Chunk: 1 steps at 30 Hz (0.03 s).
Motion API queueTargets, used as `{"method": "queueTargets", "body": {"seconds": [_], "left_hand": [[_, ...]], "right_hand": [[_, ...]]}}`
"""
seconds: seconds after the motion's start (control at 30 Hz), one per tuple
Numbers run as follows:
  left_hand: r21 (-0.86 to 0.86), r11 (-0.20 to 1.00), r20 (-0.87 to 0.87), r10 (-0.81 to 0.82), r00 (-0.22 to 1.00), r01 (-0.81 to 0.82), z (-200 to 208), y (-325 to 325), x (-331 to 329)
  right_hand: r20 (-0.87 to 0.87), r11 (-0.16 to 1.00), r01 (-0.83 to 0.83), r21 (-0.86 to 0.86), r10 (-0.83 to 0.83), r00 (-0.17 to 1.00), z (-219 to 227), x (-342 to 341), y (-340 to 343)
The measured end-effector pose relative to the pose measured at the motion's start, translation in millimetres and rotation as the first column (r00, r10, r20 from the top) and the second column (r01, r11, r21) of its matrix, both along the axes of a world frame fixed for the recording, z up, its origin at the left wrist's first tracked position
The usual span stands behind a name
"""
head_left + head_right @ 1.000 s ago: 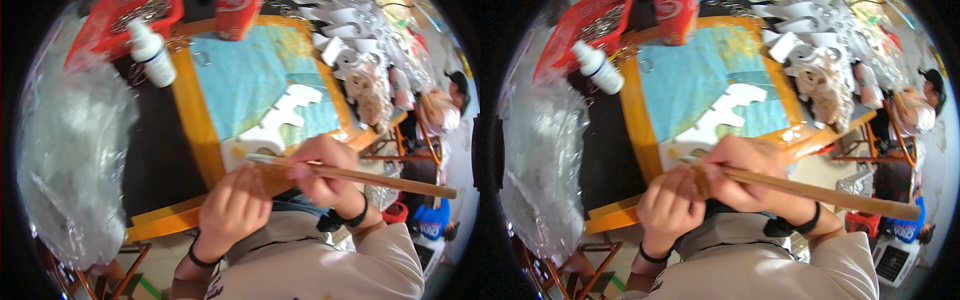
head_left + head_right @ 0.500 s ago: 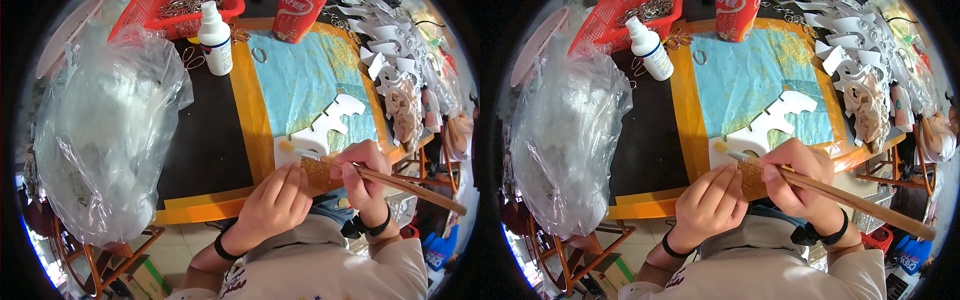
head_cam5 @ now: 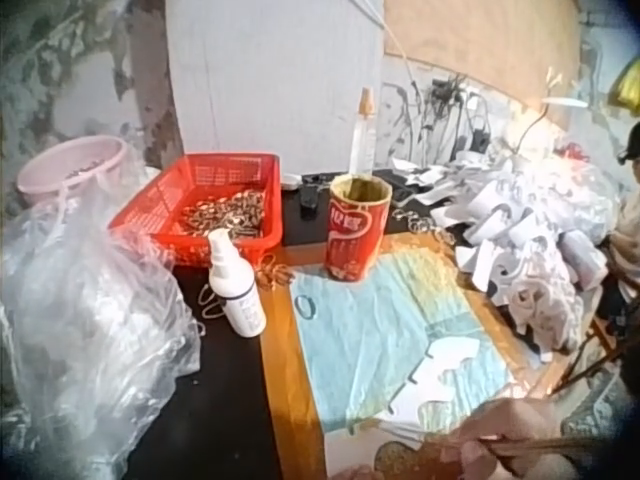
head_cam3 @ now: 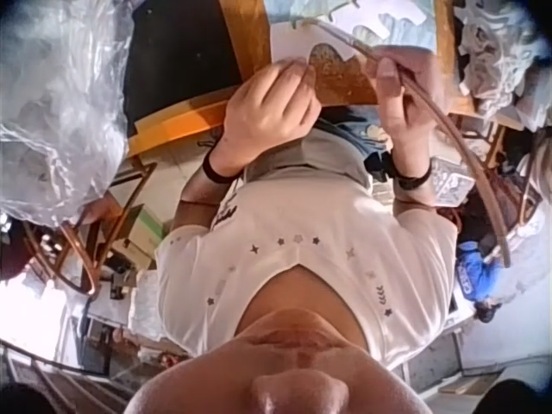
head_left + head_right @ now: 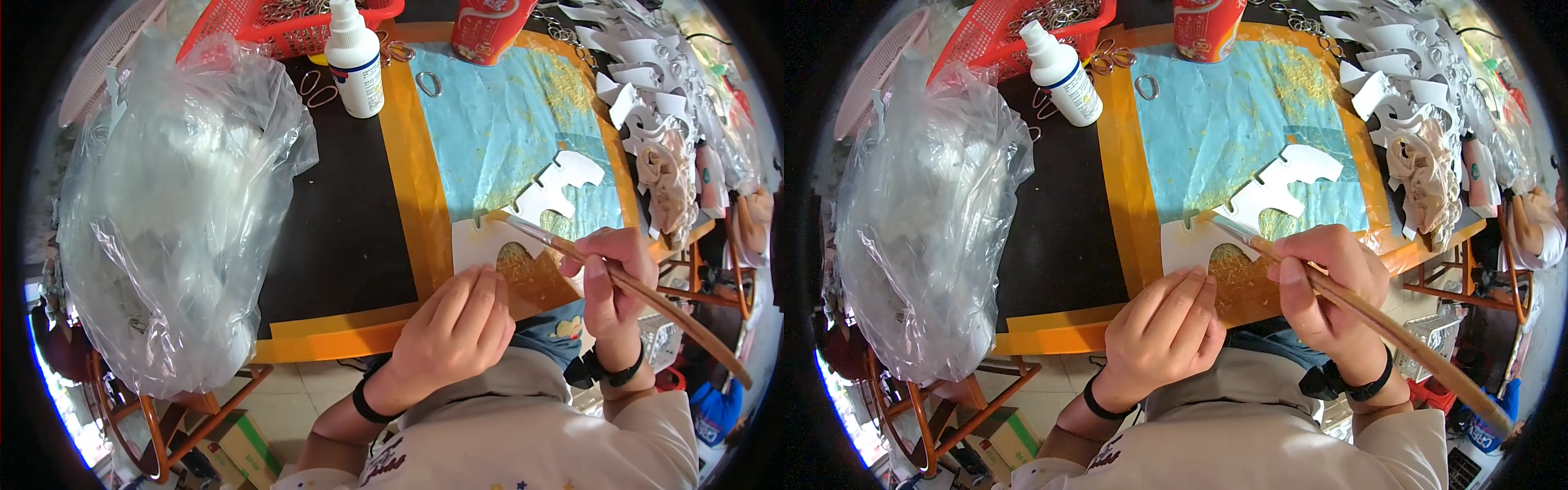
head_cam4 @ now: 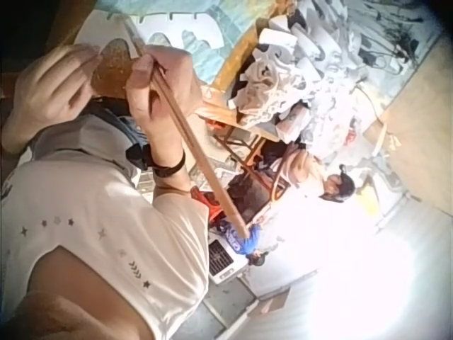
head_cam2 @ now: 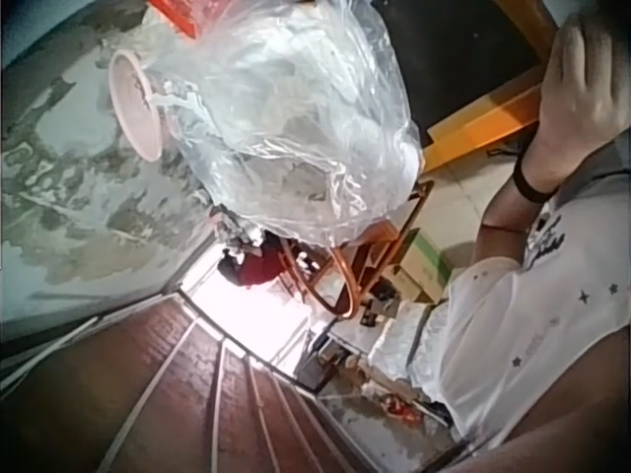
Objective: The recorder is attaching metal rings to white shoe cutouts and applying glue using a brush.
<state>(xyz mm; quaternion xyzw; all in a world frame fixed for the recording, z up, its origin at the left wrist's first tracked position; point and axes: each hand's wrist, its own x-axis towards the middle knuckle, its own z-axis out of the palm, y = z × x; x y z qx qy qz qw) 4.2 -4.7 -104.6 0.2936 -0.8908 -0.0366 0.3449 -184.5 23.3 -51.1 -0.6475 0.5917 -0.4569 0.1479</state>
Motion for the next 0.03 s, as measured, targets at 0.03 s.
{"method": "queueTargets", "body": {"seconds": [0.03], "left_hand": [[0.001, 1.000, 0.002, 0.001, 1.000, -0.001, -0.2, 0.2, 0.0]], "right_hand": [[-0.040, 0.999, -0.031, 0.022, 0.032, 0.999, 0.1, -1.4, 0.6]]}}
